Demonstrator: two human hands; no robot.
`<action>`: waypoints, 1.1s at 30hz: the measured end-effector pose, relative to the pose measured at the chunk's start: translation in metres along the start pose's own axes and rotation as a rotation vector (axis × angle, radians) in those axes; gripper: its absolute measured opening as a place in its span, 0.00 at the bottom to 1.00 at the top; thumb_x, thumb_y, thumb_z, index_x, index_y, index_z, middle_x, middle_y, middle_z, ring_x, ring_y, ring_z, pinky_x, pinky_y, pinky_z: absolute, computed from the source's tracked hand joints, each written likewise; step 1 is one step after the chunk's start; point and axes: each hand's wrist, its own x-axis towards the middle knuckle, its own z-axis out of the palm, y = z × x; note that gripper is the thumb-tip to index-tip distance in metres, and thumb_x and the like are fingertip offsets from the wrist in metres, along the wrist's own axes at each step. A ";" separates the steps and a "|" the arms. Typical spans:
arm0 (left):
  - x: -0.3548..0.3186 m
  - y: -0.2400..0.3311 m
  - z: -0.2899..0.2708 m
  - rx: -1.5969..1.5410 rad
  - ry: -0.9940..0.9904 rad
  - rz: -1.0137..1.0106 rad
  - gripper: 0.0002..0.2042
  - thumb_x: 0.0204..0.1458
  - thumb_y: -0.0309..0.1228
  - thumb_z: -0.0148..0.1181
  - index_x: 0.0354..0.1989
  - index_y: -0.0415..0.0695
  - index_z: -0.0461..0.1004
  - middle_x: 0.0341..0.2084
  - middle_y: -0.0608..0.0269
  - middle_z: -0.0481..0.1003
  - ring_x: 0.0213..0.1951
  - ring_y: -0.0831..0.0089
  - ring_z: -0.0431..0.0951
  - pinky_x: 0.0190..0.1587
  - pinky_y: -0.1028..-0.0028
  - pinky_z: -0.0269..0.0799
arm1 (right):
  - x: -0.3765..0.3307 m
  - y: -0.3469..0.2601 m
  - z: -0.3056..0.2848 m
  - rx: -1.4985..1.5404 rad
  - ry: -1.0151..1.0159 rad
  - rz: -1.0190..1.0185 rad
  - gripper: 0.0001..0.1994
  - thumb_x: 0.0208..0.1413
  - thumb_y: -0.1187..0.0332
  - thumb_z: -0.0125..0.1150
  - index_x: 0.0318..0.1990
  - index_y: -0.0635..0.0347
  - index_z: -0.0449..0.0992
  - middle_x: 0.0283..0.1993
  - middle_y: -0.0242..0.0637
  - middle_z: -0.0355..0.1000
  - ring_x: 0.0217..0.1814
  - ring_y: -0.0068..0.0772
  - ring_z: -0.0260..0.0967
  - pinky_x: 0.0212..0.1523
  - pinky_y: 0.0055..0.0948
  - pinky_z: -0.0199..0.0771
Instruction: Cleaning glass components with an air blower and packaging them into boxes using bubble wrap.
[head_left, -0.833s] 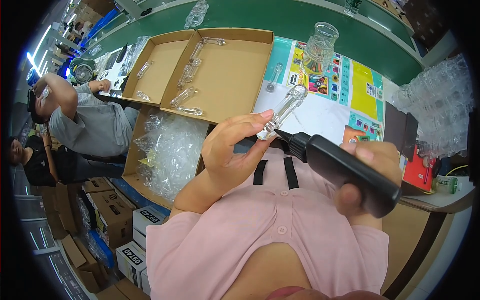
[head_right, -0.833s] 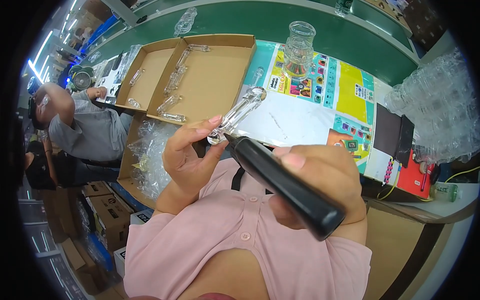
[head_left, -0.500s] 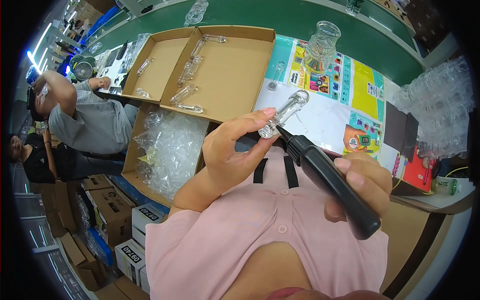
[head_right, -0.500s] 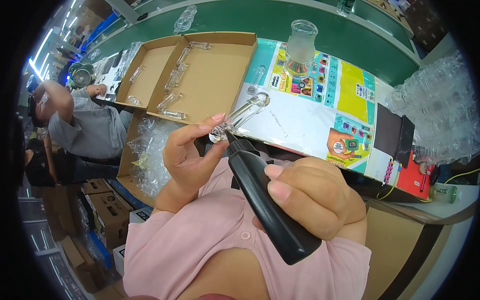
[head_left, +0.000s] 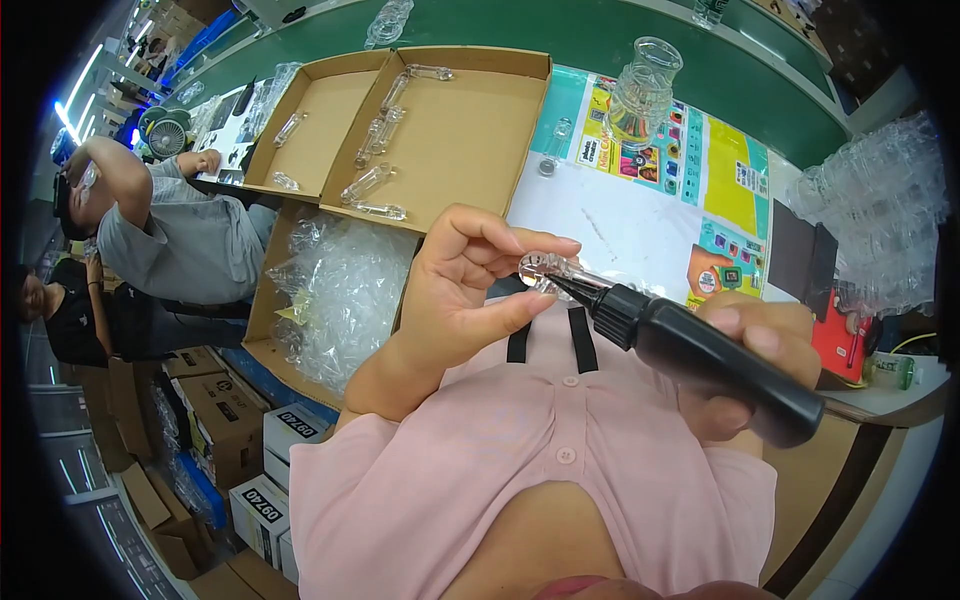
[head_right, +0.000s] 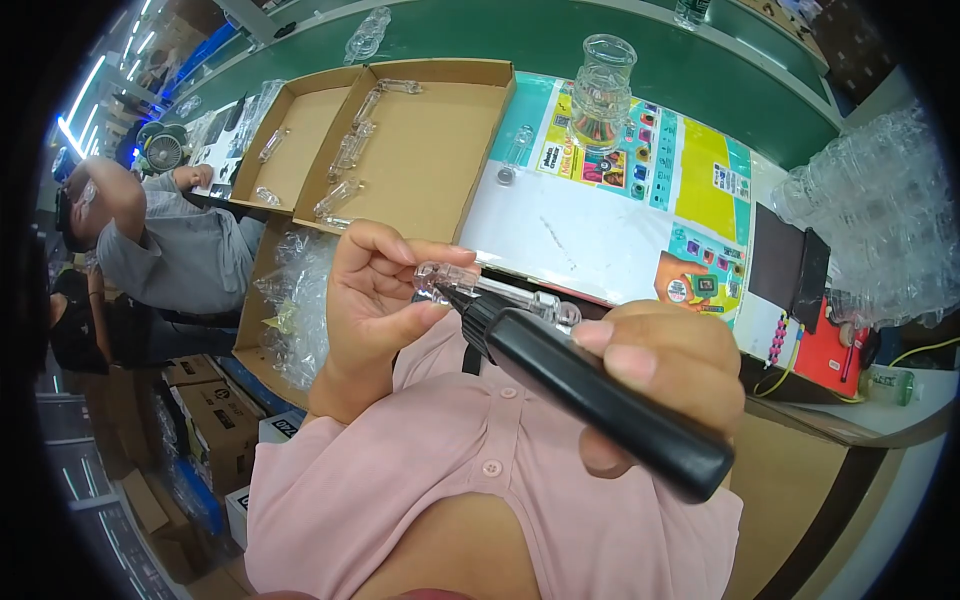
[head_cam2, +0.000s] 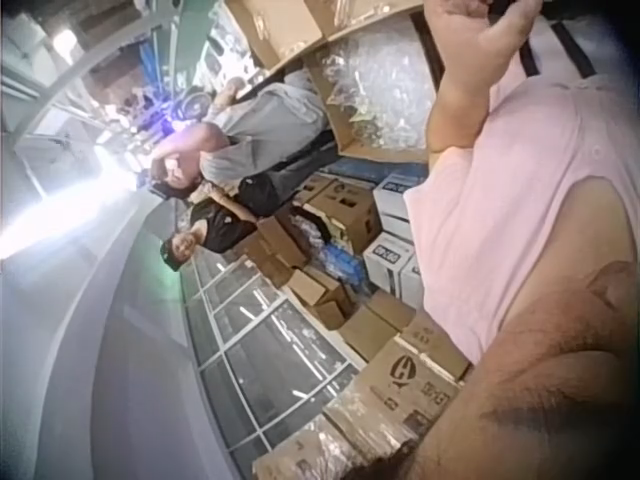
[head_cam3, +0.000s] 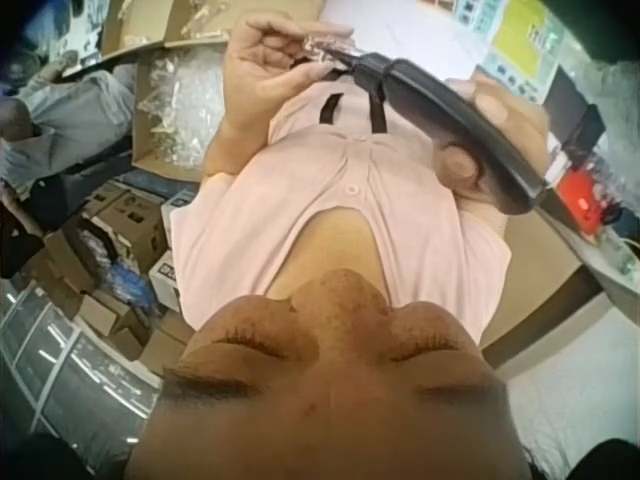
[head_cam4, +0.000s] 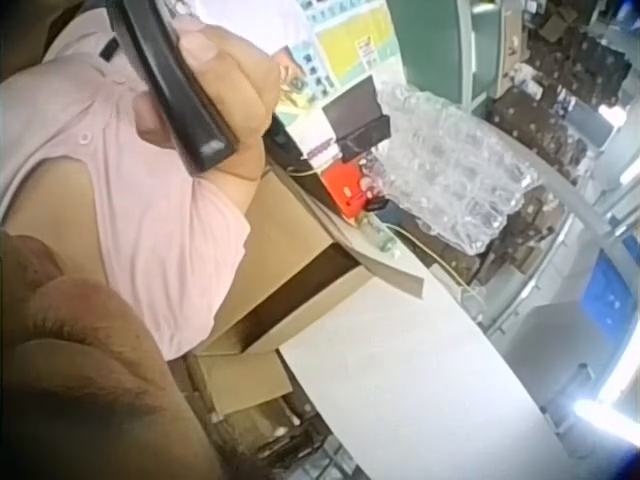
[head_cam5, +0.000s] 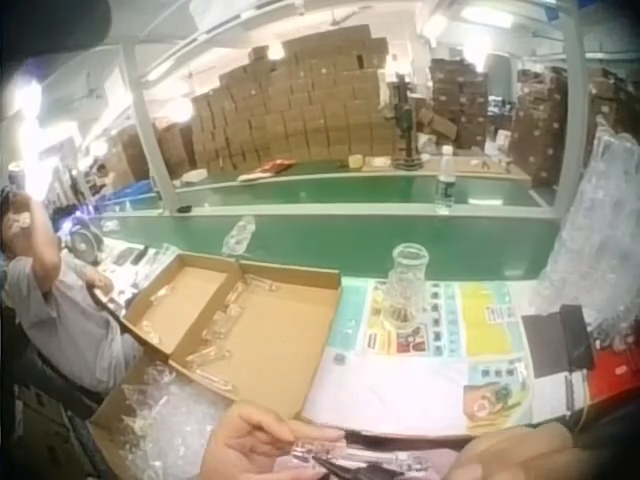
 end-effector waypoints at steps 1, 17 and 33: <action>0.000 0.001 0.000 -0.018 -0.014 -0.025 0.19 0.42 0.15 0.59 0.38 0.43 0.57 0.42 0.40 0.71 0.47 0.65 0.72 0.49 0.72 0.67 | 0.000 0.000 -0.001 -0.048 0.022 0.009 0.24 0.58 0.53 0.44 0.43 0.71 0.60 0.36 0.46 0.63 0.28 0.32 0.62 0.17 0.19 0.69; -0.001 -0.001 -0.003 -0.024 0.014 -0.045 0.20 0.42 0.15 0.60 0.38 0.43 0.57 0.42 0.39 0.71 0.45 0.67 0.73 0.48 0.74 0.67 | -0.008 -0.001 0.005 0.053 -0.024 -0.046 0.22 0.57 0.58 0.50 0.46 0.70 0.59 0.36 0.50 0.62 0.16 0.31 0.59 0.13 0.24 0.65; -0.003 -0.002 0.000 0.522 0.058 0.275 0.22 0.37 0.13 0.63 0.37 0.41 0.56 0.40 0.40 0.71 0.47 0.58 0.73 0.51 0.68 0.67 | -0.008 -0.011 0.017 -0.125 -0.006 -0.139 0.22 0.55 0.54 0.51 0.43 0.68 0.60 0.34 0.50 0.65 0.18 0.33 0.63 0.12 0.25 0.65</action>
